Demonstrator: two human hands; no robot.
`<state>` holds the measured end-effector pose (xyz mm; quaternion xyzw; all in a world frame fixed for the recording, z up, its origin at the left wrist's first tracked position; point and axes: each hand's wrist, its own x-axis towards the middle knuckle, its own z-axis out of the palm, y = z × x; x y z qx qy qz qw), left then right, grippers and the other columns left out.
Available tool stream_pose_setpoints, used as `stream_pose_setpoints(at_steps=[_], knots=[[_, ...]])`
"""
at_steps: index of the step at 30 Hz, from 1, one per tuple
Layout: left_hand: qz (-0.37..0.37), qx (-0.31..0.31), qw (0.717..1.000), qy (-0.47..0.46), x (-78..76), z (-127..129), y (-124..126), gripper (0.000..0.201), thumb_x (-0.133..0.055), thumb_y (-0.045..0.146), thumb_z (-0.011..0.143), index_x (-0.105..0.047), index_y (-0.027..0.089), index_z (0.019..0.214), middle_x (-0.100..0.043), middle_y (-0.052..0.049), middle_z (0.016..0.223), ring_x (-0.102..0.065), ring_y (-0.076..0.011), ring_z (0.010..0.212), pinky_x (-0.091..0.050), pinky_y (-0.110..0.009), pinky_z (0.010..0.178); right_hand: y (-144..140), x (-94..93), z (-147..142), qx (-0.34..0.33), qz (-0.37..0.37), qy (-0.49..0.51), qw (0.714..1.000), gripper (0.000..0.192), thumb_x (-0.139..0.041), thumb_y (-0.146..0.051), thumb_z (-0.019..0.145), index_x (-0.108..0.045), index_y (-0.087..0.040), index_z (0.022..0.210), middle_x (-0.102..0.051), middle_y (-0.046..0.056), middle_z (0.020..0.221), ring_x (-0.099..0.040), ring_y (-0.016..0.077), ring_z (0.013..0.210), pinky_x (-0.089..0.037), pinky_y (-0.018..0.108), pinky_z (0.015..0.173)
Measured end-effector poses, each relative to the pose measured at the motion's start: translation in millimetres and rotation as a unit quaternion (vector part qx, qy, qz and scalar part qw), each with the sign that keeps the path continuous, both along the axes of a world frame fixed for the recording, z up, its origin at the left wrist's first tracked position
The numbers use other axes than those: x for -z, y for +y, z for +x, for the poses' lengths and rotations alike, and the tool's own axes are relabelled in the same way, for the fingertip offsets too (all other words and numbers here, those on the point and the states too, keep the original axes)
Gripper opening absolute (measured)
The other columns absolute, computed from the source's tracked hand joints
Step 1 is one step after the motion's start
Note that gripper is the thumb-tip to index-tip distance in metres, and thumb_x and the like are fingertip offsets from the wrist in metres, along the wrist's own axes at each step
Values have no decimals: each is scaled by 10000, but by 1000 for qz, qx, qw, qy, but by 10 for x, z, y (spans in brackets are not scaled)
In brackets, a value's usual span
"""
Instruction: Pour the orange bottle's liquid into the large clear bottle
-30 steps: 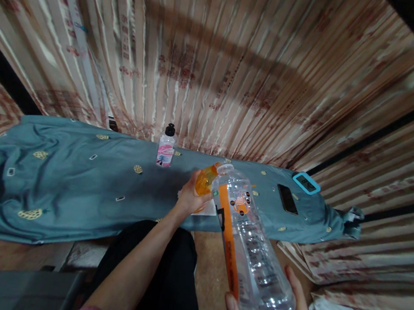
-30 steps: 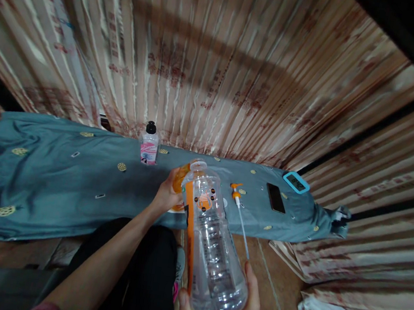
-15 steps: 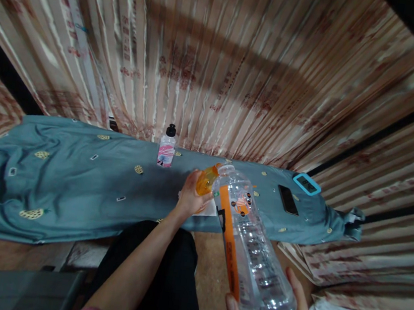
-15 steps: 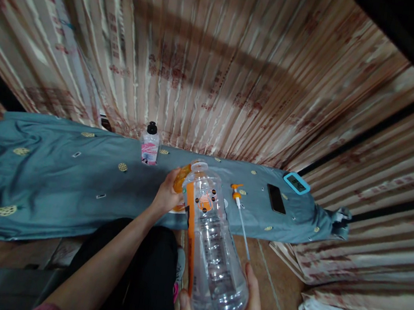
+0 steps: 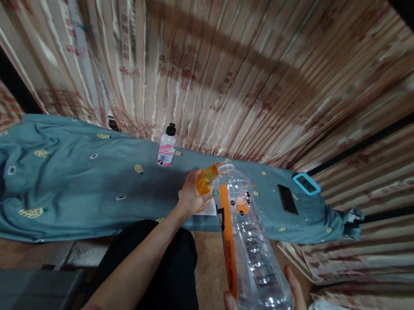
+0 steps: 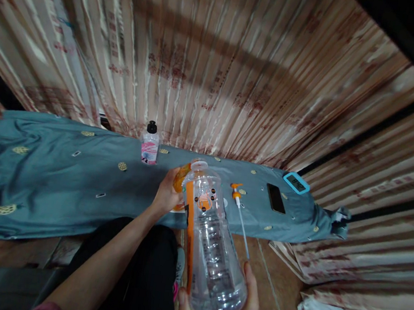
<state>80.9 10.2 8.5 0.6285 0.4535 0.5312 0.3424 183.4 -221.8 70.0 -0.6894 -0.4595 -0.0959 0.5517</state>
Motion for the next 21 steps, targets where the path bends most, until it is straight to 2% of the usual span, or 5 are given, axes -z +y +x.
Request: stream_pose_setpoints(at_steps=[4, 9, 14, 19, 21], knots=[[12, 12, 1000, -10, -14, -4, -16, 866, -779, 100, 659, -404, 252, 1426, -585, -114, 1353, -587, -288, 1238, -470, -490, 1094, -7, 21, -22, 8, -9, 23, 1000, 1071, -839, -546, 648, -378, -131, 1521, -518, 213, 1410, -583, 334, 1199, -557, 502, 941], [49, 15, 999, 17, -52, -19, -36, 735, -737, 97, 699, -474, 250, 1368, -612, -99, 1342, -573, -289, 1264, -445, -479, 1119, -5, 16, -40, 8, -2, 17, 1000, 1061, -845, -546, 646, -392, -130, 1511, -517, 217, 1416, -553, 362, 1260, -431, 628, 1086], [65, 12, 997, 33, -53, -27, -40, 707, -726, 96, 707, -483, 238, 1356, -631, -100, 1322, -594, -287, 1230, -463, -469, 1093, -3, 0, -26, 10, -6, 8, 1000, 1048, -827, -551, 663, -388, -123, 1513, -519, 215, 1408, -565, 353, 1232, -495, 566, 1029], [73, 12, 997, 38, -42, -28, -37, 696, -717, 106, 722, -473, 222, 1363, -632, -112, 1328, -598, -288, 1227, -460, -467, 1095, 1, -4, 1, -2, 1, -14, 1000, 1061, -849, -544, 638, -399, -144, 1511, -546, 194, 1364, -617, 255, 1027, -573, 338, 708], [74, 13, 996, 38, -44, -29, -32, 698, -716, 103, 723, -472, 226, 1365, -629, -110, 1339, -595, -287, 1236, -456, -465, 1101, -4, 4, 1, -5, 0, -6, 1000, 1060, -849, -533, 641, -389, -147, 1515, -534, 198, 1375, -617, 243, 1016, -567, 315, 675]])
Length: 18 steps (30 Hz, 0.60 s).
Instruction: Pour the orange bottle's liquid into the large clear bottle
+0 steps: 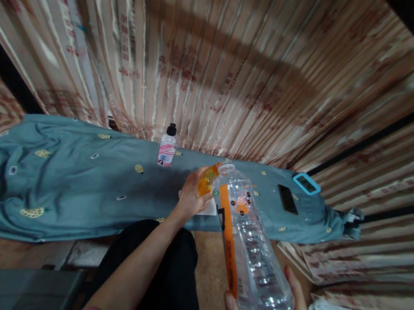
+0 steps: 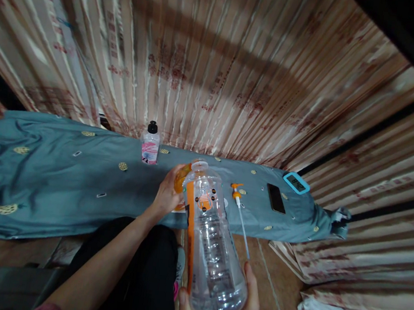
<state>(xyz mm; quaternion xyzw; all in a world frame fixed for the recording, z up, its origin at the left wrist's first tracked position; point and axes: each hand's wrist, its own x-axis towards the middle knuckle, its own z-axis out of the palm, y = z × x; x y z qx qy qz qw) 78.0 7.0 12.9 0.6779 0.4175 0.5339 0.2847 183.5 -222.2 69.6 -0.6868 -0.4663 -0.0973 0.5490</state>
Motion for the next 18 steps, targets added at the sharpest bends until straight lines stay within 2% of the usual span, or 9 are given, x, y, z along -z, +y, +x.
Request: stream_pose_setpoints(at_steps=[3, 9, 14, 18], knots=[[-4, 3, 1000, 4, -8, -3, 5, 694, -712, 97, 721, -480, 242, 1359, -632, -96, 1343, -591, -282, 1251, -448, -465, 1116, -15, 13, -11, 4, -12, 21, 1000, 1060, -830, -539, 656, -368, -142, 1523, -513, 213, 1404, -619, 277, 1092, -585, 332, 686], [-11, -2, 1000, -4, -4, 2, 1, 703, -716, 87, 701, -494, 246, 1350, -629, -92, 1342, -588, -292, 1260, -458, -481, 1114, -30, -9, -53, 13, -24, 54, 998, 1098, -834, -574, 641, -356, -129, 1524, -494, 236, 1439, -566, 349, 1250, -591, 476, 880], [-1, 0, 1000, -3, 5, 5, 4, 701, -708, 77, 703, -489, 233, 1350, -628, -106, 1333, -597, -290, 1245, -469, -476, 1098, -32, -33, -82, 22, -38, 92, 995, 1116, -835, -590, 636, -351, -116, 1522, -493, 249, 1439, -521, 406, 1318, -483, 629, 1035], [2, 0, 1000, 2, -4, 6, 6, 707, -712, 74, 705, -478, 222, 1356, -638, -111, 1313, -607, -291, 1219, -477, -472, 1080, -33, -37, -79, 22, -37, 69, 997, 1119, -834, -603, 632, -357, -119, 1521, -500, 242, 1432, -531, 401, 1306, -454, 642, 1062]])
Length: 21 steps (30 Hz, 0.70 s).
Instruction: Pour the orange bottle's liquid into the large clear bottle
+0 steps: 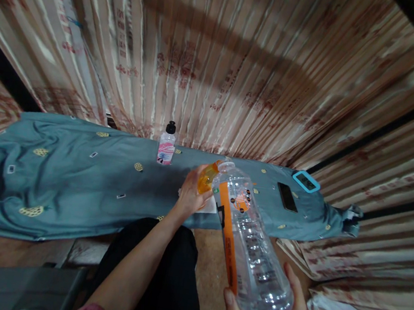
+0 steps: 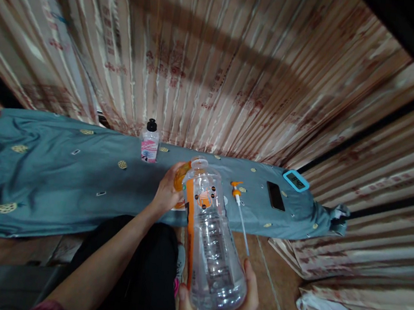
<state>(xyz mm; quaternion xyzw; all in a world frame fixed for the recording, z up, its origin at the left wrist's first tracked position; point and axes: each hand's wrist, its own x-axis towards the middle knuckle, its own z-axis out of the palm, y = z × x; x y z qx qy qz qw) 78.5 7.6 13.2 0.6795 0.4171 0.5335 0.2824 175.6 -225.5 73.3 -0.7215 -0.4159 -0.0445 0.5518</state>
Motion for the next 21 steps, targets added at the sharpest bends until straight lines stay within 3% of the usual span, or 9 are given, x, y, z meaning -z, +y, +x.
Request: stream_pose_setpoints(at_steps=[10, 15, 21], knots=[[23, 2, 1000, 3, -9, -20, 2, 642, -726, 121, 727, -495, 219, 1318, -646, -104, 1295, -618, -288, 1223, -479, -452, 1093, 47, -40, 0, 0, 36, 2, 999, 1086, -840, -594, 625, -418, -78, 1481, -520, 254, 1404, -483, 430, 1342, -287, 701, 1150], [54, -3, 999, 6, 63, -33, 20, 667, -723, 133, 740, -476, 205, 1356, -641, -122, 1304, -623, -292, 1218, -499, -464, 1078, 60, -74, -43, 0, 25, 42, 999, 1088, -818, -619, 648, -391, -92, 1499, -482, 250, 1448, -467, 425, 1365, -301, 684, 1156], [66, -7, 998, 10, 150, -45, 47, 711, -743, 193, 751, -445, 210, 1397, -632, -137, 1324, -634, -298, 1209, -529, -466, 1044, 46, -79, -13, -3, 14, 5, 1000, 1048, -797, -615, 680, -391, -103, 1500, -510, 222, 1411, -495, 396, 1336, -322, 643, 1163]])
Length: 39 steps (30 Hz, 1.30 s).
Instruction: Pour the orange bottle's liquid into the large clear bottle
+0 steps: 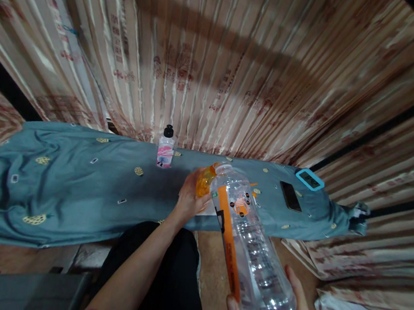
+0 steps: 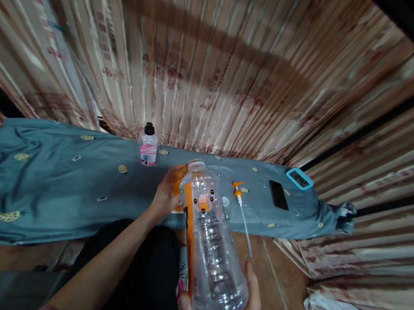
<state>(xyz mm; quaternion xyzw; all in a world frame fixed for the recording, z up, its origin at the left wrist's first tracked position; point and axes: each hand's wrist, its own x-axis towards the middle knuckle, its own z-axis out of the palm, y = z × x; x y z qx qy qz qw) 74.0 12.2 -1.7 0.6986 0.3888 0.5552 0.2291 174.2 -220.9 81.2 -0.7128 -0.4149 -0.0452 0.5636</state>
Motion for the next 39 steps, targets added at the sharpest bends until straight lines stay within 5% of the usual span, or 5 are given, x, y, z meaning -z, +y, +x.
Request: stream_pose_setpoints(at_steps=[7, 21, 27, 33, 39], knots=[[20, 1, 1000, -4, 11, -8, -2, 685, -731, 251, 794, -429, 199, 1407, -624, -155, 1349, -626, -304, 1232, -530, -469, 1037, -21, 50, 87, -12, -12, -40, 999, 1021, -797, -568, 691, -381, -120, 1508, -532, 197, 1392, -559, 360, 1258, -473, 558, 1060], [-21, 0, 1000, 0, -36, -25, -27, 604, -702, 387, 855, -477, 202, 1384, -655, -129, 1288, -649, -269, 1159, -537, -439, 1002, 18, 15, 24, 3, 8, -6, 1000, 1031, -799, -615, 684, -407, -125, 1502, -537, 201, 1376, -536, 378, 1273, -360, 625, 1137], [0, -12, 1000, 8, 10, -15, 10, 601, -721, 360, 846, -479, 209, 1376, -648, -130, 1295, -649, -269, 1140, -537, -440, 986, -1, 53, 98, -14, 2, -63, 998, 1003, -805, -544, 701, -387, -125, 1510, -549, 191, 1366, -584, 346, 1214, -484, 563, 1042], [16, -12, 1000, 15, -27, -23, 11, 612, -733, 379, 839, -485, 198, 1368, -655, -133, 1270, -660, -271, 1113, -547, -431, 959, -16, 36, 43, -3, -8, -8, 1000, 1059, -804, -603, 678, -379, -104, 1509, -503, 231, 1418, -502, 398, 1323, -339, 666, 1139], [27, -6, 999, 17, -37, -32, 17, 673, -770, 371, 800, -469, 196, 1376, -649, -144, 1293, -654, -294, 1159, -537, -455, 991, -8, 41, 55, -8, -11, 13, 1000, 1090, -797, -638, 667, -365, -107, 1515, -491, 235, 1432, -510, 389, 1310, -333, 675, 1137]])
